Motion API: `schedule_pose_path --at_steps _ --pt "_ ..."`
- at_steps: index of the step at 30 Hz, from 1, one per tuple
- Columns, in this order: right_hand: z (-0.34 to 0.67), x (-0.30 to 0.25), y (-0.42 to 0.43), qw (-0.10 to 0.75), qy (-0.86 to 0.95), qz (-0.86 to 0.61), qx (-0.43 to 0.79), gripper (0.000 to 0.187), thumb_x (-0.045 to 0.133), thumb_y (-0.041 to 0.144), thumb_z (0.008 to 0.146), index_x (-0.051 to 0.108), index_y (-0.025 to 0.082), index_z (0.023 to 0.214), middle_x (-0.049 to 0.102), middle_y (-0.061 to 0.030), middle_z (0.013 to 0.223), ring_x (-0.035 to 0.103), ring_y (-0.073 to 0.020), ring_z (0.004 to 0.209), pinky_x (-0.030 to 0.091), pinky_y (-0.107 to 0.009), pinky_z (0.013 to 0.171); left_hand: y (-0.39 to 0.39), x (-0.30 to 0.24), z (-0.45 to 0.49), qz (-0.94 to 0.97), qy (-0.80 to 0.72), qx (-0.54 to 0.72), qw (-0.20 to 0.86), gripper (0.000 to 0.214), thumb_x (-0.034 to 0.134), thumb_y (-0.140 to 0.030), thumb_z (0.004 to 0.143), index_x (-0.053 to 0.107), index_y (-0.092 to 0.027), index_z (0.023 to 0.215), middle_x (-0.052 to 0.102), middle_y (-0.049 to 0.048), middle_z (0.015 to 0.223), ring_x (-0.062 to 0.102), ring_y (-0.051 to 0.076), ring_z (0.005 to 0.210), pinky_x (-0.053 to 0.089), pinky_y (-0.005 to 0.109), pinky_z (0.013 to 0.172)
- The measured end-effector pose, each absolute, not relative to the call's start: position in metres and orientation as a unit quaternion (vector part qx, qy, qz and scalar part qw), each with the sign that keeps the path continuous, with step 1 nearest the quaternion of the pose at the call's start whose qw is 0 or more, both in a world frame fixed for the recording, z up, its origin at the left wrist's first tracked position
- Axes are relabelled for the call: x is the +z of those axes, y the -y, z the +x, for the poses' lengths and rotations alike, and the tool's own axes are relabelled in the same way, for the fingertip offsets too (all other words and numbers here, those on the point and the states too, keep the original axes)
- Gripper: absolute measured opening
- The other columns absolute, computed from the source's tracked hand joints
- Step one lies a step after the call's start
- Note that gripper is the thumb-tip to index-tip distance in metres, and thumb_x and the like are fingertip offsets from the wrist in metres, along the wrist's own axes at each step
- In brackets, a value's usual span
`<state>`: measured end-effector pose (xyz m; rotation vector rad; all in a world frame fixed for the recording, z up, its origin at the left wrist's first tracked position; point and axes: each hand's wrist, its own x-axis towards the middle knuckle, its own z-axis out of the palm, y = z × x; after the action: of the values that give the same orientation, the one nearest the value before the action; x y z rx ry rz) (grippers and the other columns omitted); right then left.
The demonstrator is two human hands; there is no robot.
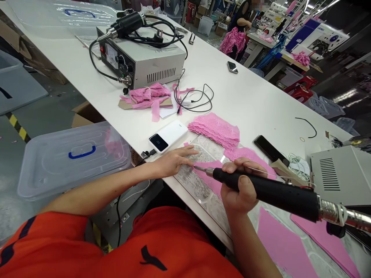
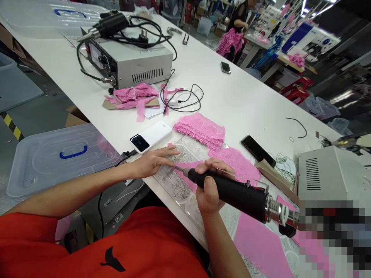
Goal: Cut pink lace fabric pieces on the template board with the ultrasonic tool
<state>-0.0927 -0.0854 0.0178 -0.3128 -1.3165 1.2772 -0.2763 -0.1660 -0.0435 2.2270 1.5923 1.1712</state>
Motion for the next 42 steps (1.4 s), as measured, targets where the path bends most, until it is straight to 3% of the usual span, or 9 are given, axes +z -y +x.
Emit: schedule_pose_path --at_steps 22,26,34,42 --pt "-0.093 0.015 0.087 0.583 0.594 -0.131 0.538 0.011 0.059 0.019 0.074 0.056 0.021 0.084 0.057 0.0018 0.084 0.056 -0.0104 0.063 0.049 -0.031 0.062 0.166 -0.046 -0.278 0.769 -0.496 0.403 0.03 0.047 0.04 0.013 0.072 0.071 -0.015 0.094 0.06 0.0116 0.133 0.042 0.025 0.137 0.048 0.045 0.105" --pt "-0.087 0.022 0.08 0.603 0.574 -0.149 0.534 0.014 0.059 0.02 0.072 0.057 0.021 0.086 0.057 0.0015 0.085 0.055 -0.0103 0.063 0.049 -0.031 0.063 0.167 -0.043 -0.278 0.773 -0.488 0.405 0.002 0.045 0.041 0.009 0.078 0.068 -0.015 0.104 0.06 0.013 0.133 0.043 0.025 0.137 0.047 0.046 0.106" --pt "-0.056 0.037 0.051 0.679 0.503 -0.248 0.474 0.013 0.059 0.021 0.069 0.058 0.019 0.082 0.056 0.0017 0.083 0.053 -0.0093 0.061 0.047 -0.03 0.061 0.16 -0.029 -0.249 0.797 -0.513 0.314 -0.057 0.031 0.045 -0.004 0.09 0.066 -0.015 0.109 0.066 0.0102 0.123 0.056 0.025 0.124 0.048 0.044 0.104" --pt "-0.05 0.028 0.038 0.671 0.518 -0.261 0.463 0.016 0.061 0.023 0.071 0.058 0.022 0.087 0.057 0.0029 0.086 0.056 -0.0103 0.065 0.047 -0.032 0.068 0.136 -0.025 -0.218 0.808 -0.536 0.234 -0.075 0.027 0.049 -0.014 0.093 0.064 -0.014 0.116 0.062 0.0118 0.13 0.054 0.028 0.125 0.045 0.045 0.103"
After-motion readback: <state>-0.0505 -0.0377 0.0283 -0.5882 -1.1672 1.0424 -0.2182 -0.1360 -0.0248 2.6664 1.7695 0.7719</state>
